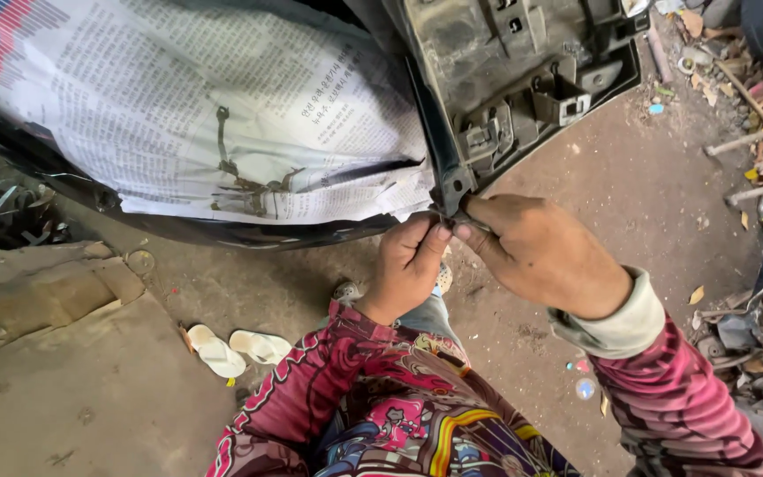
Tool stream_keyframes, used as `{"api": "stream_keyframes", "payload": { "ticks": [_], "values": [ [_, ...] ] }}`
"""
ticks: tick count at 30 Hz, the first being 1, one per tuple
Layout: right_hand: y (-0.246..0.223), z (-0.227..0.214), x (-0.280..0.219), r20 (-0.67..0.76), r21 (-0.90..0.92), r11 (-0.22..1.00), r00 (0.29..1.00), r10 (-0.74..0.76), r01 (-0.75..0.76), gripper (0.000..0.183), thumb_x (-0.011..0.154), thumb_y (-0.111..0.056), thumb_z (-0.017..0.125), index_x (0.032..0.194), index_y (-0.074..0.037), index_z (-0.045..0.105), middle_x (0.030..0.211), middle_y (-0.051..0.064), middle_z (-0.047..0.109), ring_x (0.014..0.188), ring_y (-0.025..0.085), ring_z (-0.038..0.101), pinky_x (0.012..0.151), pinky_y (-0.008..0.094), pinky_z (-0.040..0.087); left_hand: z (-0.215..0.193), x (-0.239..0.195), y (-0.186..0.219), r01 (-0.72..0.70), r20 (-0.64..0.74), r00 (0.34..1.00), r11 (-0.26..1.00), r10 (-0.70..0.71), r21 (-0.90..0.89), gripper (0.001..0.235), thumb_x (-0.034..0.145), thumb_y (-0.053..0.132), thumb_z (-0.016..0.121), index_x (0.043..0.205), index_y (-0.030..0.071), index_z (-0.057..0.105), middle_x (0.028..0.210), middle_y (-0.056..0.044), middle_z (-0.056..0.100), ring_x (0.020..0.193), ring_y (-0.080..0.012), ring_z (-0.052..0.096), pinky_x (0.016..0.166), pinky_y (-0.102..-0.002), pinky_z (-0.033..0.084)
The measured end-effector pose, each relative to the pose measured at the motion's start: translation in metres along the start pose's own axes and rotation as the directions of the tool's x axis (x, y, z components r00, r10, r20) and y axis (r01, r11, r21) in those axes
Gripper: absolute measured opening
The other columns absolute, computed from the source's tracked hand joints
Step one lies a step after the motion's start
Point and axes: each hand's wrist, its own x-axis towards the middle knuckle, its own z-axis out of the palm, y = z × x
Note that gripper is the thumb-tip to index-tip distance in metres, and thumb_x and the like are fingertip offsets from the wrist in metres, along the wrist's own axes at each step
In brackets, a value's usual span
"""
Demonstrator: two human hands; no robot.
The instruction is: The person applies a white substance from a syringe to a black plastic car part, then uses a red-handled screwdriver to pry and adjust components. They also use pliers to manipulate a small metal clip on the part.
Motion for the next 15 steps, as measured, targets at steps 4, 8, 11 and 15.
{"api": "stream_keyframes", "payload": {
  "ticks": [4,8,11,15],
  "values": [
    [0.004,0.008,0.001,0.011,-0.047,0.990,0.991,0.134,-0.134,0.024,0.096,-0.023,0.067,0.090,0.000,0.063,0.079,0.020,0.062,0.073,0.042,0.062,0.063,0.050,0.048,-0.001,-0.002,0.002,-0.040,0.013,0.999,0.999,0.040,-0.027,0.019,0.111,0.019,0.057,0.107,0.004,0.068,0.076,0.002,0.054,0.067,-0.0076,0.047,0.061,-0.028,0.041],
    [-0.002,-0.011,-0.004,0.062,0.108,0.994,0.997,-0.042,0.035,0.022,0.093,-0.016,0.068,0.109,-0.001,0.069,0.078,0.017,0.064,0.072,0.036,0.065,0.063,0.046,0.051,-0.001,-0.003,-0.003,-0.019,0.006,1.000,0.999,0.020,-0.037,0.019,0.109,0.020,0.059,0.109,0.003,0.069,0.073,0.001,0.054,0.066,-0.0089,0.048,0.060,-0.028,0.041],
    [0.011,-0.025,-0.002,0.025,0.087,0.971,0.974,-0.223,0.221,0.031,0.089,-0.011,0.070,0.116,0.002,0.067,0.084,0.016,0.064,0.075,0.032,0.065,0.067,0.042,0.052,-0.005,0.000,0.008,-0.065,0.034,0.997,0.997,0.064,0.031,0.018,0.110,0.019,0.059,0.108,0.004,0.068,0.077,0.000,0.059,0.069,-0.0094,0.052,0.063,-0.028,0.044],
    [0.016,-0.050,-0.029,0.014,0.270,0.946,0.982,-0.188,0.178,0.037,0.090,-0.007,0.068,0.126,0.002,0.067,0.087,0.012,0.069,0.071,0.023,0.068,0.067,0.036,0.054,-0.007,0.000,0.018,-0.087,0.045,0.996,0.991,0.082,0.107,0.018,0.110,0.019,0.060,0.111,0.004,0.068,0.079,0.000,0.061,0.070,-0.0084,0.055,0.065,-0.028,0.047]
  ]
}}
